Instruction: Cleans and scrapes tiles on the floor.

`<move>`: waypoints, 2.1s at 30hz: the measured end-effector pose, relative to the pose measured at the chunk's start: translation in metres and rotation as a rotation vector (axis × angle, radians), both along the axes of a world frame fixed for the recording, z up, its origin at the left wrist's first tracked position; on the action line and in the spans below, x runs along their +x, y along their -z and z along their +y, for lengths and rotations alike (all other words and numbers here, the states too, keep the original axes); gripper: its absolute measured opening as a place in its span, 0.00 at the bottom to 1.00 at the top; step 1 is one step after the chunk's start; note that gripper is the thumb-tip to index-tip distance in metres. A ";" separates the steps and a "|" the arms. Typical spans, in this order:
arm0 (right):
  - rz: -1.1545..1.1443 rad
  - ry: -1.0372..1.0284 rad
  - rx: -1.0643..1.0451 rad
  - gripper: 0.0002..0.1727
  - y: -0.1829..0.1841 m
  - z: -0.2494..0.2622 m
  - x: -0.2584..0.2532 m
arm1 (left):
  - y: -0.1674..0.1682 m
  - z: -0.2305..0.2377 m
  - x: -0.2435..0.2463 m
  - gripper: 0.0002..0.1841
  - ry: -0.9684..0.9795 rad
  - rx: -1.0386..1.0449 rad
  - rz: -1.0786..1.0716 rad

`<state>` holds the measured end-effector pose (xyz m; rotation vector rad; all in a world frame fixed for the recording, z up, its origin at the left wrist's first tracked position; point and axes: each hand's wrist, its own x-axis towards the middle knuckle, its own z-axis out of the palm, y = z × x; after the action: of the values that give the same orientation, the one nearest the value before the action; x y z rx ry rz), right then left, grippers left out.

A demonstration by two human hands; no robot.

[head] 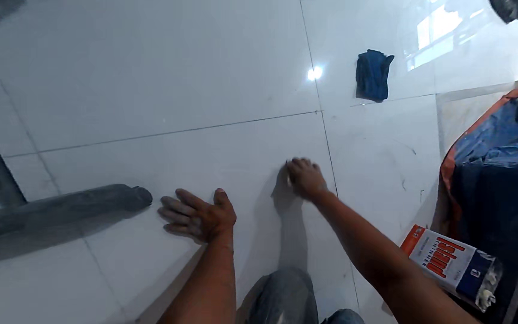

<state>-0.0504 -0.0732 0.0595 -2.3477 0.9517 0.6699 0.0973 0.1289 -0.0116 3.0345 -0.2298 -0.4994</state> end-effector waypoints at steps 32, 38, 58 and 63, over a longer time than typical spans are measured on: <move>-0.025 0.055 0.032 0.20 -0.006 0.059 0.042 | -0.004 -0.005 0.004 0.52 0.003 0.022 0.005; -0.003 0.162 0.016 0.21 -0.009 0.061 0.058 | -0.005 -0.004 0.005 0.53 0.015 0.040 0.020; -0.058 0.162 0.008 0.21 -0.002 0.074 0.146 | 0.007 0.007 0.004 0.54 0.092 0.088 0.015; -0.025 0.328 -0.120 0.19 0.005 0.022 0.120 | 0.006 0.002 0.005 0.52 0.035 0.047 0.007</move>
<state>0.0699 -0.0514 0.0546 -2.2191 1.3599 0.4626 0.1021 0.1310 -0.0174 3.0790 -0.2755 -0.5247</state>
